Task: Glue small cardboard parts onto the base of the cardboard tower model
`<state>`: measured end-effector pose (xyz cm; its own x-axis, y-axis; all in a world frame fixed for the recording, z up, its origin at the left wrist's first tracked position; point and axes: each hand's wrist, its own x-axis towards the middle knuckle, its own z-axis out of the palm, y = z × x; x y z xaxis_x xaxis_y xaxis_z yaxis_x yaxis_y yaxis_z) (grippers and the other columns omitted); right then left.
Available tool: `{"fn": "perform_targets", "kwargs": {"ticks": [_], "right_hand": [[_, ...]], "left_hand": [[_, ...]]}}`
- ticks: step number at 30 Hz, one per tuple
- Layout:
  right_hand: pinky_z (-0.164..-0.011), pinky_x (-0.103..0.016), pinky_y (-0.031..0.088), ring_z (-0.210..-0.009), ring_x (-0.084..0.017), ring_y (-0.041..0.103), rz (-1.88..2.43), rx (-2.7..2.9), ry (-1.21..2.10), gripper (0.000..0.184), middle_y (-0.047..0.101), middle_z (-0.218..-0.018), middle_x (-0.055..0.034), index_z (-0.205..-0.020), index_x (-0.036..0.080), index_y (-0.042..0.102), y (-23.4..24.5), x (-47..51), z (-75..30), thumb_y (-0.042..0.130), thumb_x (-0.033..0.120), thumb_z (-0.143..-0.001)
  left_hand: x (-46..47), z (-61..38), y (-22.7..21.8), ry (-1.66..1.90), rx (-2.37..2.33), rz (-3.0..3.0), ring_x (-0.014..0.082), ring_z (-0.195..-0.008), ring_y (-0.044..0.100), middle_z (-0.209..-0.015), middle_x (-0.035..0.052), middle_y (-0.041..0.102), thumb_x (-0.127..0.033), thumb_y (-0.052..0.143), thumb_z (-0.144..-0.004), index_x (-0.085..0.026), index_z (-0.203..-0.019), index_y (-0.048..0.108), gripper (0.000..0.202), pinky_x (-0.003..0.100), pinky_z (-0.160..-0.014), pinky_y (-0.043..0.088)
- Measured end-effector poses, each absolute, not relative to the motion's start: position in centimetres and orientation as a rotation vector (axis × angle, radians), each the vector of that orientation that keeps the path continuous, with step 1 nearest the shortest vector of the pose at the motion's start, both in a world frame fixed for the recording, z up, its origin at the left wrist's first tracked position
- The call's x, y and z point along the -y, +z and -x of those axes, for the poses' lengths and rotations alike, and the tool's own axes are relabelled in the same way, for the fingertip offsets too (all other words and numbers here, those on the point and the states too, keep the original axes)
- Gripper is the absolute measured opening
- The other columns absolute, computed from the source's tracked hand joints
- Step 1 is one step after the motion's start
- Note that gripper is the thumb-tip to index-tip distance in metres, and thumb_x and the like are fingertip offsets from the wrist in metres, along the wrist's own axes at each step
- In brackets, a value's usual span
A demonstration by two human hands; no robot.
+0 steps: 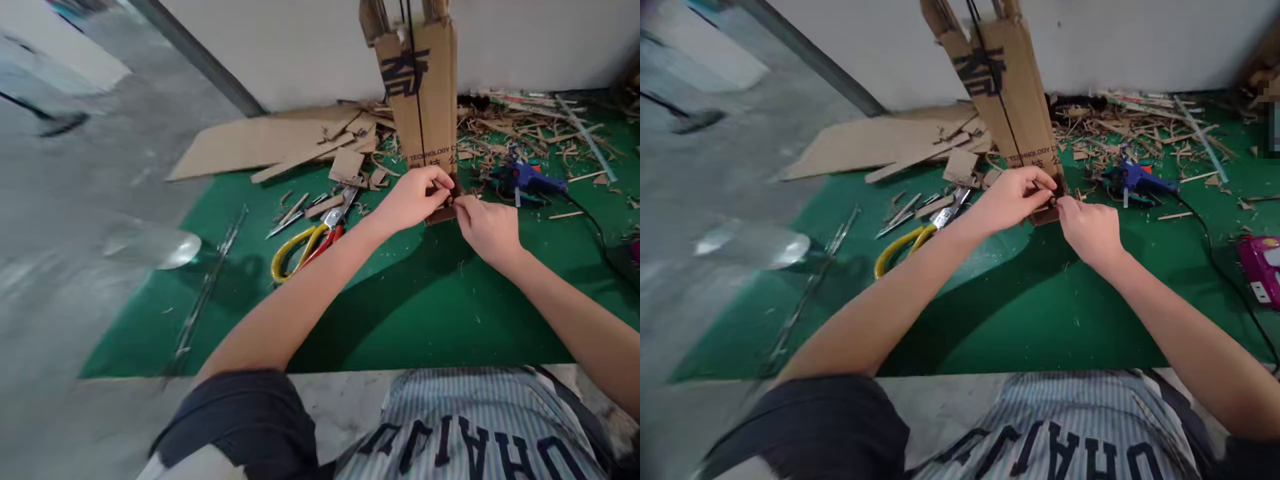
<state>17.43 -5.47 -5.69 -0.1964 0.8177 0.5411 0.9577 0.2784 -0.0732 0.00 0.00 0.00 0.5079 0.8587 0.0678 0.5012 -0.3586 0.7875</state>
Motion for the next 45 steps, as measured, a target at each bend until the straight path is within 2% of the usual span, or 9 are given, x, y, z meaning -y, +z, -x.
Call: {"fn": "perform_targets", "kwargs": {"ticks": [10,15,19,24,27,30,34,39,45], "right_hand": [[-0.054,-0.029,0.02,-0.053,-0.014,0.058,1.622,2.047,-0.287,0.034,0.069,-0.063,-0.0028,-0.096,0.018,0.073,-5.5,5.8,-17.2,0.041,0.03,-0.1],[-0.054,-0.029,0.022,-0.053,-0.015,0.057,1.56,2.069,-0.23,0.032,0.066,-0.058,-0.0016,-0.098,0.018,0.072,-5.8,6.6,-17.3,0.042,0.029,-0.098],[-0.054,-0.029,0.02,-0.051,-0.015,0.055,1.511,2.088,-0.206,0.031,0.064,-0.057,-0.0013,-0.094,0.019,0.072,-6.2,7.0,-17.1,0.043,0.028,-0.098],[-0.054,-0.029,0.018,-0.049,-0.014,0.053,1.476,2.073,-0.231,0.03,0.064,-0.057,-0.0014,-0.09,0.019,0.072,-6.4,7.1,-16.9,0.044,0.028,-0.097],[-0.054,-0.029,0.02,-0.049,-0.014,0.053,1.422,2.052,-0.214,0.03,0.062,-0.056,-0.0005,-0.091,0.02,0.071,-6.3,7.1,-17.1,0.044,0.028,-0.098],[-0.054,-0.028,0.024,-0.049,-0.014,0.051,1.392,2.002,-0.131,0.029,0.061,-0.056,-0.0001,-0.093,0.02,0.069,-6.1,7.1,-17.4,0.043,0.031,-0.099],[-0.053,-0.027,0.029,-0.048,-0.012,0.045,1.421,1.865,0.053,0.028,0.06,-0.06,0.0005,-0.099,0.02,0.067,-5.8,6.9,-17.7,0.043,0.035,-0.1],[-0.053,-0.026,0.031,-0.047,-0.011,0.041,1.383,1.765,0.213,0.021,0.057,-0.061,0.0024,-0.099,0.021,0.063,-5.4,6.8,-17.6,0.046,0.033,-0.098],[-0.054,-0.027,0.032,-0.049,-0.011,0.043,1.355,1.787,0.266,0.02,0.054,-0.061,0.0031,-0.099,0.022,0.061,-5.3,6.9,-17.6,0.045,0.034,-0.099]], "left_hand": [[-0.1,-0.2,-0.4,0.637,-1.087,-2.041,0.014,-0.082,0.068,-0.1,0.0053,0.076,-0.016,0.053,-0.096,-0.016,-0.105,0.071,0.019,0.027,-0.074,0.053],[-0.4,0.2,-0.4,0.575,-0.953,-2.099,0.0156,-0.095,0.071,-0.108,0.0065,0.076,-0.001,0.053,-0.081,-0.015,-0.11,0.069,0.036,0.028,-0.083,0.056],[-0.2,0.5,0.0,0.488,-0.891,-2.196,0.0183,-0.103,0.071,-0.113,0.0078,0.076,0.0,0.057,-0.08,-0.015,-0.115,0.067,0.039,0.031,-0.088,0.057],[0.2,0.5,0.2,0.42,-0.92,-2.285,0.0183,-0.099,0.071,-0.109,0.0079,0.076,-0.002,0.06,-0.085,-0.014,-0.12,0.065,0.037,0.03,-0.086,0.054],[0.2,0.5,0.3,0.399,-0.931,-2.324,0.0175,-0.091,0.071,-0.101,0.006,0.077,-0.003,0.059,-0.086,-0.015,-0.11,0.068,0.029,0.029,-0.08,0.052],[0.3,0.4,0.4,0.398,-0.926,-2.355,0.0167,-0.083,0.068,-0.095,0.0044,0.076,-0.004,0.059,-0.085,-0.016,-0.102,0.071,0.024,0.027,-0.073,0.048],[0.4,0.2,0.4,0.384,-0.954,-2.376,0.0156,-0.076,0.065,-0.091,0.0043,0.076,-0.006,0.057,-0.087,-0.017,-0.105,0.073,0.026,0.027,-0.068,0.044],[0.6,0.0,0.4,0.353,-1.021,-2.424,0.0162,-0.074,0.064,-0.088,0.005,0.074,-0.007,0.057,-0.088,-0.016,-0.103,0.074,0.025,0.029,-0.071,0.044],[0.6,0.0,0.2,0.336,-1.065,-2.454,0.0169,-0.075,0.062,-0.083,0.0041,0.07,-0.009,0.059,-0.089,-0.016,-0.101,0.07,0.018,0.029,-0.072,0.044]]}}
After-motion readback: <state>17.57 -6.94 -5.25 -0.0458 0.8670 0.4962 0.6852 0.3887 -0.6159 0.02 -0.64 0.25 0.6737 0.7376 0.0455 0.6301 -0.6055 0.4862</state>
